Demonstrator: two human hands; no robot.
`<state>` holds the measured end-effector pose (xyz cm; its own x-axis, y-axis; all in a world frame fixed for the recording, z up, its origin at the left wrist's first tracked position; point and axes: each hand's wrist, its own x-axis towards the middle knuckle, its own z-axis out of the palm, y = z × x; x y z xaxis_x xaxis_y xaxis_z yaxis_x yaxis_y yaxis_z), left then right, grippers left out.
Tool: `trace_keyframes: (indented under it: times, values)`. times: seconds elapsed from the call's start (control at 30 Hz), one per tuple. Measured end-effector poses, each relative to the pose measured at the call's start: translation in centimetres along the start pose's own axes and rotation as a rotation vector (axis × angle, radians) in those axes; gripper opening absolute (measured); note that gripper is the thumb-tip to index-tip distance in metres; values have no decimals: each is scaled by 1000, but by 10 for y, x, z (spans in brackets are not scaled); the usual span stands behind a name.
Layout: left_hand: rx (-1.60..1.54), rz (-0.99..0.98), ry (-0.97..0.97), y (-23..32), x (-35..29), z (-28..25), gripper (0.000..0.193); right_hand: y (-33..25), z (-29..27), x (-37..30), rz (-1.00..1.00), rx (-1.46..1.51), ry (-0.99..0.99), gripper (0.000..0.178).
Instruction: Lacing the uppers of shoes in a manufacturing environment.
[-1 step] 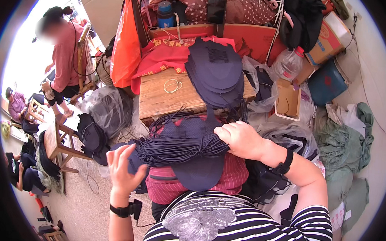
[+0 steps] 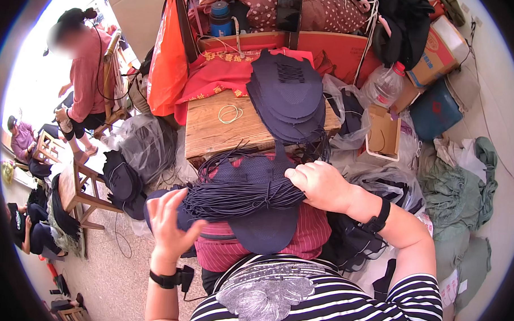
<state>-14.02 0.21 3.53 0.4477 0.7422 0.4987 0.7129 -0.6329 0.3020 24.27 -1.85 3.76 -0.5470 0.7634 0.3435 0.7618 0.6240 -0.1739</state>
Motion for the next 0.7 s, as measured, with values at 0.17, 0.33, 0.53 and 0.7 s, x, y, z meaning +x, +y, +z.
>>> trace_keyframes:
  times: [0.17, 0.33, 0.53, 0.7]
  values:
    - [-134, 171, -118, 48, 36, 36, 104, -3, -3, 1, -20, -32, 0, 36]
    - [-39, 202, -110, 55, 47, 61, 99, -3, -2, -2, -5, -31, 51, 37]
    - [-63, 105, -146, 60, 51, 68, 77, 4, 5, -5, -39, -27, 113, 41]
    - [-81, 118, -133, 61, 55, 65, 74, 0, -9, -2, -84, -104, 121, 38]
